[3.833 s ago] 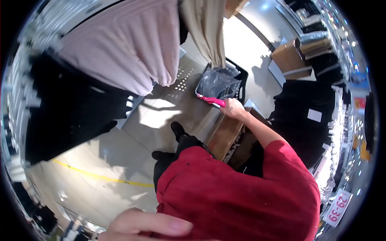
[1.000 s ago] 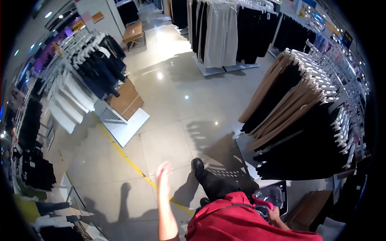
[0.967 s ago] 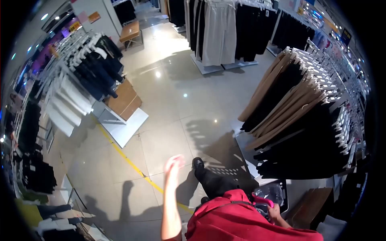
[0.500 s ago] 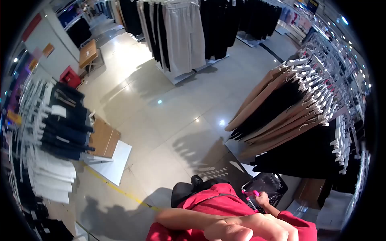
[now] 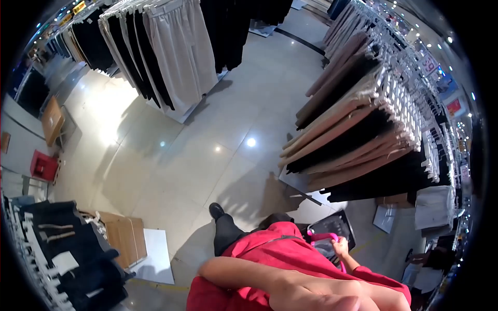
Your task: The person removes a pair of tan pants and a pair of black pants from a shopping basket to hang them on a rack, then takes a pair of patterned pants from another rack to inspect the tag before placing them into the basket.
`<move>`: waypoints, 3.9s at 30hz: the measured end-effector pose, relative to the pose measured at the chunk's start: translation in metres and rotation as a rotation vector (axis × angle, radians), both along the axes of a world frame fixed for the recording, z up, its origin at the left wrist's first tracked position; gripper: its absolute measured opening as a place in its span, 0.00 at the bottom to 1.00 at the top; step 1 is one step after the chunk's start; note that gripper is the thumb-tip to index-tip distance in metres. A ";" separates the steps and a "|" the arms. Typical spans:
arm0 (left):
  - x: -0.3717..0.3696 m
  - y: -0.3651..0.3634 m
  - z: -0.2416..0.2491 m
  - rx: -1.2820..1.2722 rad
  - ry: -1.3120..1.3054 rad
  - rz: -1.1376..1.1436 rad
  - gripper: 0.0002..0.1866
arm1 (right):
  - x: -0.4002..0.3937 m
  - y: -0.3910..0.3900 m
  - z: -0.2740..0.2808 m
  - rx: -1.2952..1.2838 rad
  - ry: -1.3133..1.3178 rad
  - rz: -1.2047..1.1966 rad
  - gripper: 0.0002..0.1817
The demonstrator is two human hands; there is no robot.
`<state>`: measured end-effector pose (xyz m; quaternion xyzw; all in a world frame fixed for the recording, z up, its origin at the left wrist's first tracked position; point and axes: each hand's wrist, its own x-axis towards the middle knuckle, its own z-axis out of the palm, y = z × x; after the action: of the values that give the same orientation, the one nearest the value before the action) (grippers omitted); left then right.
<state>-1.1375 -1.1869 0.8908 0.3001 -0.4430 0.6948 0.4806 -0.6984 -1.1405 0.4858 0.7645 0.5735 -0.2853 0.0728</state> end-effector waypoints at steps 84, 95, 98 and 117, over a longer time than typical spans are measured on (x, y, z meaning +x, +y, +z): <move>-0.523 0.442 -0.001 -0.186 0.282 -0.662 0.31 | -0.740 0.517 0.039 0.183 -0.213 0.691 0.13; -0.411 0.584 -0.016 -0.264 0.460 -1.021 0.30 | -0.773 0.729 0.032 0.342 -0.013 0.626 0.13; -0.383 0.644 -0.030 -0.423 0.647 -1.169 0.21 | -0.780 0.785 0.034 0.316 0.069 0.574 0.11; -0.319 0.987 -0.170 0.213 1.757 0.417 0.10 | -0.787 1.113 0.045 0.263 0.144 0.594 0.09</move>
<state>-1.4569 -0.1997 0.7207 0.8387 0.0844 0.2441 0.4795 -1.4853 -0.0278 0.5306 0.5445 0.8070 -0.2283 0.0131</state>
